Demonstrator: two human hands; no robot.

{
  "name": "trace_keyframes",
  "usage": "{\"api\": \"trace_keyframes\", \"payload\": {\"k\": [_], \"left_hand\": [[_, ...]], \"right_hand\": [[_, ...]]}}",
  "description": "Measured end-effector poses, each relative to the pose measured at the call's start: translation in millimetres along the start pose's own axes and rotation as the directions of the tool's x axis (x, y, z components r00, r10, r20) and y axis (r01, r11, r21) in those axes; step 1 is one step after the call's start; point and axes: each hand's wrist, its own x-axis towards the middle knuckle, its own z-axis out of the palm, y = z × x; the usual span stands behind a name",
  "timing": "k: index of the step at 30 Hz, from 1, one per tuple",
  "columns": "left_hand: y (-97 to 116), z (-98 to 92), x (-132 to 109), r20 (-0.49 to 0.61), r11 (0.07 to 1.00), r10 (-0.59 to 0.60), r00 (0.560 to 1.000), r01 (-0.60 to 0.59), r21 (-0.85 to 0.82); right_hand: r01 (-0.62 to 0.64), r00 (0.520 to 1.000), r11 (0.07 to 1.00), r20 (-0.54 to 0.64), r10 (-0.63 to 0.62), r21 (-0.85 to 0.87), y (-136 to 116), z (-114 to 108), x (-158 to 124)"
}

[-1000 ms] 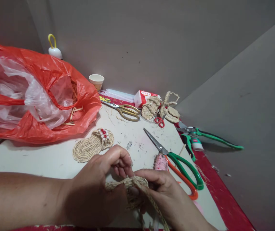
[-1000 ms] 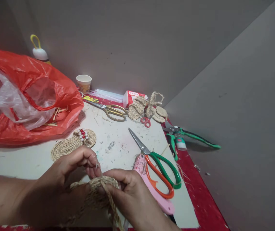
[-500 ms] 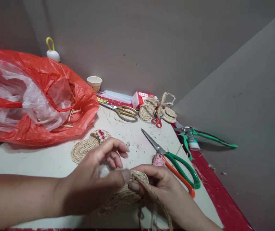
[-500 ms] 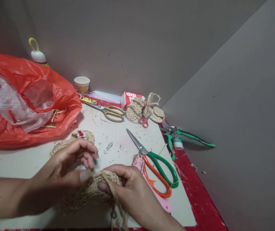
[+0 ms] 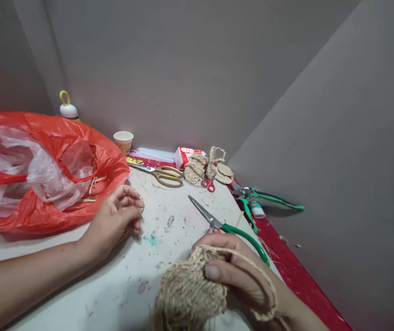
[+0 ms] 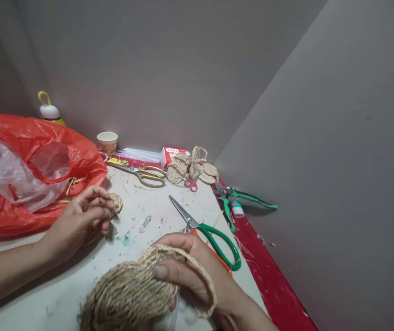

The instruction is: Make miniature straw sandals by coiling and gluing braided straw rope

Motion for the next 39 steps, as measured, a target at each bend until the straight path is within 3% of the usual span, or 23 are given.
{"api": "trace_keyframes", "payload": {"k": [2, 5, 7, 9, 14, 17, 20, 23, 25, 29, 33, 39], "left_hand": [[2, 5.9, -9, 0.136, 0.992, -0.129, 0.982, 0.129, 0.012], [-4, 13.5, -22, 0.362, 0.92, -0.384, 0.85, 0.386, 0.068], [-12, 16.2, -27, 0.45, 0.903, -0.399, 0.799, 0.428, 0.041], [-19, 17.2, -30, 0.486, 0.909, -0.382, 0.786, 0.416, 0.043], [-27, 19.7, -31, 0.396, 0.909, -0.413, 0.82, 0.344, 0.236], [-23, 22.0, -32, 0.392, 0.924, -0.382, 0.837, 0.34, 0.176], [-20, 21.6, -31, 0.343, 0.95, -0.313, 0.886, 0.297, 0.099], [-23, 19.4, -29, 0.25, 0.968, -0.25, 0.935, 0.235, 0.089], [-26, 18.5, -28, 0.199, 0.976, -0.21, 0.957, 0.194, 0.094], [-27, 19.3, -28, 0.175, 0.982, -0.166, 0.97, 0.147, 0.114], [-25, 20.7, -29, 0.17, 0.98, -0.178, 0.969, 0.159, 0.117], [-26, 19.8, -31, 0.256, 0.978, -0.207, 0.944, 0.192, 0.083]], "right_hand": [[0.035, 0.999, 0.997, 0.034, -0.032, -0.07, -3, 0, 2], [0.021, 0.997, 0.998, 0.077, -0.016, -0.066, 0, 4, 8], [0.0, 0.997, 0.999, 0.072, 0.002, -0.038, 3, 7, 10], [0.004, 0.998, 0.998, 0.057, -0.001, -0.064, 5, 10, 11], [-0.005, 0.999, 0.997, 0.033, 0.007, -0.075, 4, 15, 12], [-0.032, 0.999, 0.99, 0.017, 0.035, -0.136, 3, 10, 13], [0.025, 0.985, 0.966, -0.156, -0.067, -0.257, 0, 0, 9], [0.156, 0.867, 0.928, -0.403, -0.293, -0.338, -2, -4, 0], [0.201, 0.806, 0.898, -0.455, -0.378, -0.391, -2, -2, -7], [0.224, 0.806, 0.778, -0.337, -0.486, -0.587, 0, 11, -11], [0.258, 0.752, 0.566, -0.205, -0.626, -0.783, 3, 19, -8], [0.293, 0.705, 0.4, -0.086, -0.704, -0.869, 7, 20, -9]]}}
